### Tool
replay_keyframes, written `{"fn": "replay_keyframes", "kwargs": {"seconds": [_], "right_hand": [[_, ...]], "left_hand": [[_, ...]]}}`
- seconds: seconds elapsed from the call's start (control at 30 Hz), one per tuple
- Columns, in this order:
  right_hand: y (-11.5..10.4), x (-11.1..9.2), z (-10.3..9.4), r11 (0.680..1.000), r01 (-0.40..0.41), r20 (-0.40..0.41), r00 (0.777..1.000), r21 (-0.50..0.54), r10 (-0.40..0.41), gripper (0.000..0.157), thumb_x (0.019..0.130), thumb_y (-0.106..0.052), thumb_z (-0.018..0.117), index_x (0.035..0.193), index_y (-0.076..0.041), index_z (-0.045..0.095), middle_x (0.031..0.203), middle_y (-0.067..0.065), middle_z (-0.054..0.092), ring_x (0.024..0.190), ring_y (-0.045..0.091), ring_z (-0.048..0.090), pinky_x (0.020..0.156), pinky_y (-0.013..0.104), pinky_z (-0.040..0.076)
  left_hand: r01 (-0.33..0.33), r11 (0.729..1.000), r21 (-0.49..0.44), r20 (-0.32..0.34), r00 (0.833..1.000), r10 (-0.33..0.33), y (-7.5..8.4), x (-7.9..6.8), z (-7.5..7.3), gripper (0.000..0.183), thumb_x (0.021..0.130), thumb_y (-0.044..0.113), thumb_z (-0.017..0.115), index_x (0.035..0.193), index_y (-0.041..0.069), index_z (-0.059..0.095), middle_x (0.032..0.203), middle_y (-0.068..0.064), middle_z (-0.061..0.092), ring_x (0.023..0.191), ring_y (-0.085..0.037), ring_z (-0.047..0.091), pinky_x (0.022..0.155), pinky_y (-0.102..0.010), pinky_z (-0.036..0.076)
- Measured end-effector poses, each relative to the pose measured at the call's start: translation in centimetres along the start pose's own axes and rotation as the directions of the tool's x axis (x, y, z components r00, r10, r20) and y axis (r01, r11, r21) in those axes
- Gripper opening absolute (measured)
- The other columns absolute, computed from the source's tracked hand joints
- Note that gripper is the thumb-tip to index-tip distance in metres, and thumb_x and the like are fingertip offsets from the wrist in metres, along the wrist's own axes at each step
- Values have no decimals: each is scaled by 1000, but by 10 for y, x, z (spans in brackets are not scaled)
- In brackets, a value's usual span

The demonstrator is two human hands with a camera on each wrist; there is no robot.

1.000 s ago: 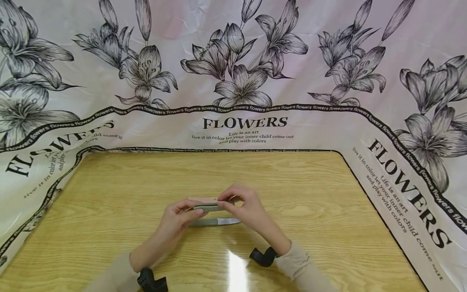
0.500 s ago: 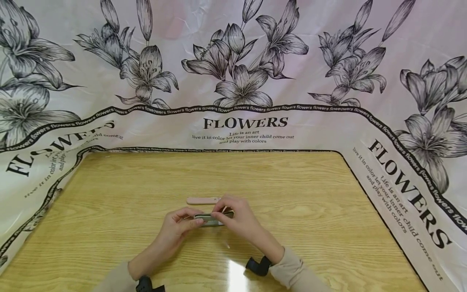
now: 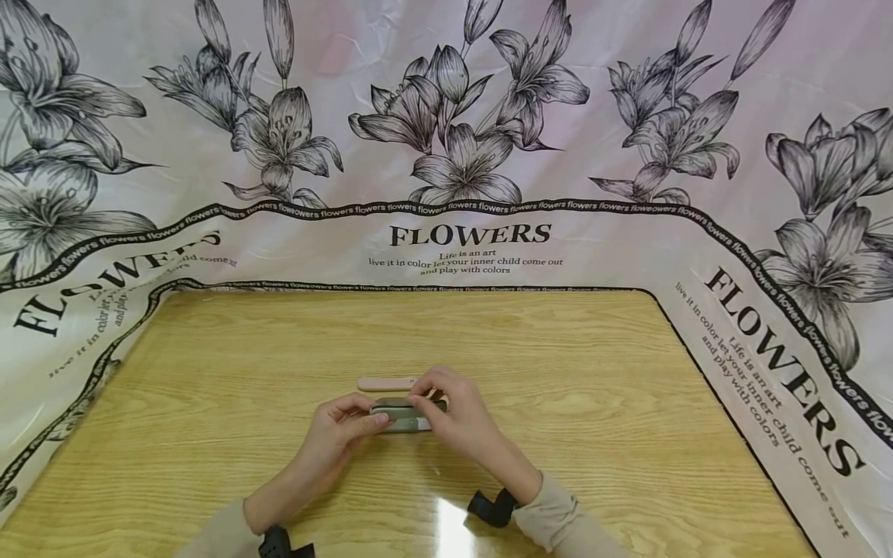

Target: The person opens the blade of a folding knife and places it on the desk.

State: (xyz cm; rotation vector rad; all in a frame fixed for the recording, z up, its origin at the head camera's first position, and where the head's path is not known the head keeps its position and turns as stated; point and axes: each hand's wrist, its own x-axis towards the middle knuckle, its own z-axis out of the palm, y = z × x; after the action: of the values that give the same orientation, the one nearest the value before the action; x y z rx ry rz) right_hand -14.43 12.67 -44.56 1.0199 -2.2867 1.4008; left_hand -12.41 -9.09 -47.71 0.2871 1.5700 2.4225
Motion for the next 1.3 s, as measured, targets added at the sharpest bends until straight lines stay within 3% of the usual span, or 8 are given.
{"fn": "replay_keyframes", "kwargs": {"seconds": [0.3, 0.57, 0.73, 1.03, 1.3], "right_hand": [[-3, 6, 1, 999, -18, 24, 1000, 29, 17, 10, 90, -3, 72, 94, -12, 71, 93, 1, 68, 83, 14, 64, 70, 32, 58], [-12, 21, 12, 993, 108, 84, 991, -39, -104, 10, 87, -4, 76, 93, -12, 72, 92, -2, 69, 85, 20, 63, 72, 34, 56], [-16, 25, 16, 990, 121, 103, 988, -77, -113, 9, 87, -5, 76, 88, -12, 71, 92, -4, 67, 87, 17, 60, 73, 33, 55], [-17, 27, 15, 992, 124, 87, 989, -29, -122, 8, 90, -3, 73, 88, -11, 71, 92, 2, 68, 88, 13, 59, 73, 34, 54], [-15, 30, 5, 995, 104, 16, 994, -8, -104, 9, 89, -3, 74, 87, -11, 71, 91, -2, 67, 86, 14, 61, 71, 33, 54]], "left_hand": [[-3, 999, 44, -5, 1000, 3, 7, 1, -2, 9, 87, 1, 75, 91, 8, 73, 103, -8, 62, 92, -17, 66, 89, -35, 56], [-27, 996, 83, 52, 998, 23, 7, 2, -4, 10, 88, 2, 74, 91, 11, 74, 107, -9, 66, 97, -21, 68, 86, -36, 57], [-34, 995, 92, 75, 997, 27, 7, 2, -4, 11, 89, 1, 72, 91, 12, 74, 105, -7, 69, 97, -20, 68, 87, -37, 57], [-47, 995, 91, 70, 997, 41, 7, 3, -4, 8, 89, 3, 74, 92, 11, 73, 107, -6, 67, 97, -18, 67, 84, -32, 56], [-24, 995, 101, 30, 999, 21, 6, 3, -6, 11, 88, 2, 73, 85, 11, 68, 107, -7, 63, 93, -15, 67, 89, -33, 56]]}}
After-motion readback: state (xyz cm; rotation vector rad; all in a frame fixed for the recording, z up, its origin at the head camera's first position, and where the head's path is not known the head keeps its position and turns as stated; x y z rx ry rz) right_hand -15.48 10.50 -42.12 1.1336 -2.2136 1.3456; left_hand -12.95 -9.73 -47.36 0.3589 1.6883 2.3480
